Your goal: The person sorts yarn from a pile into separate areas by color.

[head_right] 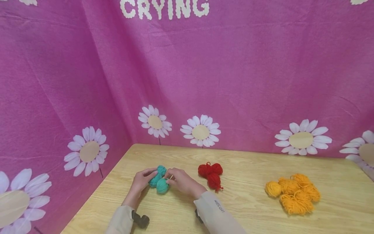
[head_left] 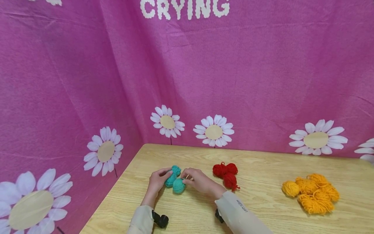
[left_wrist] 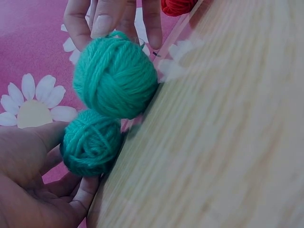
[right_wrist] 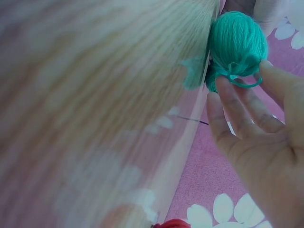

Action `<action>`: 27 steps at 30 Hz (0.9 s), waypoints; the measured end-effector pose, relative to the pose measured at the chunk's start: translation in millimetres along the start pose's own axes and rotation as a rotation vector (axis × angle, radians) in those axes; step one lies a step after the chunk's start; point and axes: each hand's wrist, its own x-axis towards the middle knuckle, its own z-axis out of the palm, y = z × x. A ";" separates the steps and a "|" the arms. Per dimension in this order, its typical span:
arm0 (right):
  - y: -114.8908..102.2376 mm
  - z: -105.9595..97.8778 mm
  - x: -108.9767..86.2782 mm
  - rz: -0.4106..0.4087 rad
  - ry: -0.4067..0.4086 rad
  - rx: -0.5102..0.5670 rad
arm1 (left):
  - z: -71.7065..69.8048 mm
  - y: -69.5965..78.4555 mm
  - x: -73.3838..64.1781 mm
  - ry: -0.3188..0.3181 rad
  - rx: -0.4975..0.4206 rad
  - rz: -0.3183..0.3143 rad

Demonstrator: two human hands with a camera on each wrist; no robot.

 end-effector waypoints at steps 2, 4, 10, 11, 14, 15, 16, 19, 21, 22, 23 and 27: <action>-0.6 0.1 0.1 0.009 -0.004 0.002 | -0.2 0.0 -0.1 -0.002 -0.003 -0.004; -0.7 0.4 0.2 0.010 -0.004 0.001 | -0.5 0.1 0.2 -0.004 0.000 -0.006; -1.9 2.1 1.2 0.024 -0.008 0.013 | -1.3 -1.7 0.2 -0.003 0.017 0.011; -1.9 2.7 1.4 0.027 -0.010 0.010 | -1.2 -2.2 -0.1 -0.002 0.020 0.023; -0.8 2.8 -0.5 0.031 -0.002 -0.031 | 2.2 -1.9 0.5 0.003 0.036 0.066; -0.8 2.6 -1.1 0.030 0.007 -0.061 | 3.3 -1.3 0.8 0.009 0.053 0.087; -0.7 2.4 -1.7 0.025 0.018 -0.106 | 4.3 -0.6 1.1 0.018 0.074 0.110; -1.8 0.3 -4.0 0.018 0.074 -0.264 | 7.1 6.2 2.2 0.068 0.142 0.193; -2.6 -1.8 -5.8 0.022 0.123 -0.373 | 9.2 13.7 2.5 0.109 0.191 0.249; -2.8 -2.9 -6.4 0.024 0.146 -0.418 | 10.6 17.7 2.8 0.131 0.207 0.275; -3.2 -4.4 -7.2 0.033 0.165 -0.452 | 11.9 21.7 3.0 0.151 0.217 0.298; -7.9 -11.4 -9.4 0.067 0.214 -0.506 | 16.1 32.1 1.9 0.232 0.266 0.391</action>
